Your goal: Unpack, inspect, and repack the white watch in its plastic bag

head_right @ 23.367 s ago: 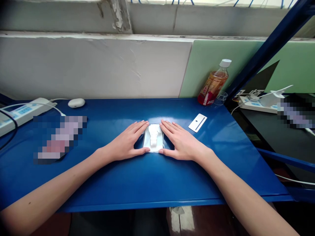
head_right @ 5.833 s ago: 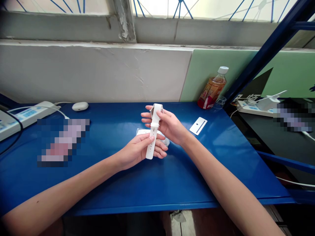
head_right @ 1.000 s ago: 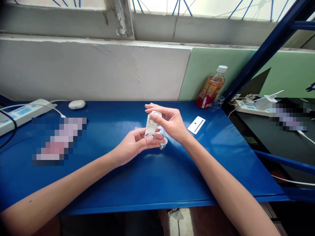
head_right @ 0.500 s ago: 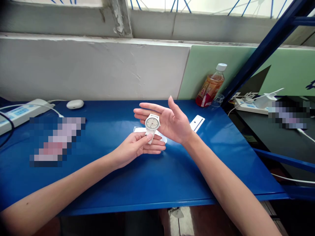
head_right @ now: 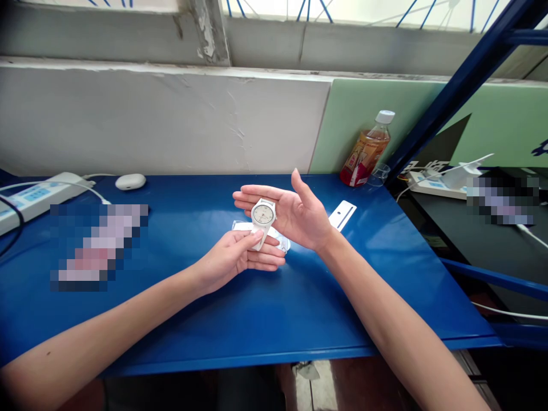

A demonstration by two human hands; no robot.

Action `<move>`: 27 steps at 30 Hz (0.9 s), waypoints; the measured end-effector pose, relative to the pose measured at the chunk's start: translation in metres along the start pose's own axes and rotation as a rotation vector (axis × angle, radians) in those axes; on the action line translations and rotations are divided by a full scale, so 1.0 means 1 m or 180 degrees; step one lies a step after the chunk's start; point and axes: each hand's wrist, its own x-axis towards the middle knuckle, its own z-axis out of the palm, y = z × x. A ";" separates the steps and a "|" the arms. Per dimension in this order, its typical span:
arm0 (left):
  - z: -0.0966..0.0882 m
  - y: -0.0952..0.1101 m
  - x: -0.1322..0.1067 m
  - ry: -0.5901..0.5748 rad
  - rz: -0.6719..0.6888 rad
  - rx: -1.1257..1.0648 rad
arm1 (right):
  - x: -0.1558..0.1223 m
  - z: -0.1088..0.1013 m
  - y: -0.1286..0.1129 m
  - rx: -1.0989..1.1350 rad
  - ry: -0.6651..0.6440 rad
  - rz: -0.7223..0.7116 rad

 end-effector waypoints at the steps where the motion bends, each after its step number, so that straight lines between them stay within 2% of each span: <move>1: 0.000 0.000 0.000 0.0015 0.0003 0.0014 | 0.000 0.000 0.000 0.0000 0.0002 0.0002; 13: 0.003 0.000 0.000 0.0064 0.0154 0.0281 | 0.000 -0.003 0.002 0.0019 -0.0034 -0.0003; 17: 0.003 0.003 -0.001 0.0065 0.0377 0.0425 | 0.002 -0.005 0.002 -0.0381 0.0113 -0.0101; 19: 0.001 0.007 -0.001 0.0254 0.0695 0.0492 | 0.004 -0.007 0.002 -0.0816 0.0446 -0.0369; 22: -0.005 0.014 0.001 0.0771 0.1248 0.0664 | 0.002 -0.013 0.001 -0.1529 0.0932 -0.0900; 27: -0.021 0.017 0.008 0.1635 0.1971 0.1529 | -0.012 -0.021 0.005 -0.2598 0.1195 -0.1262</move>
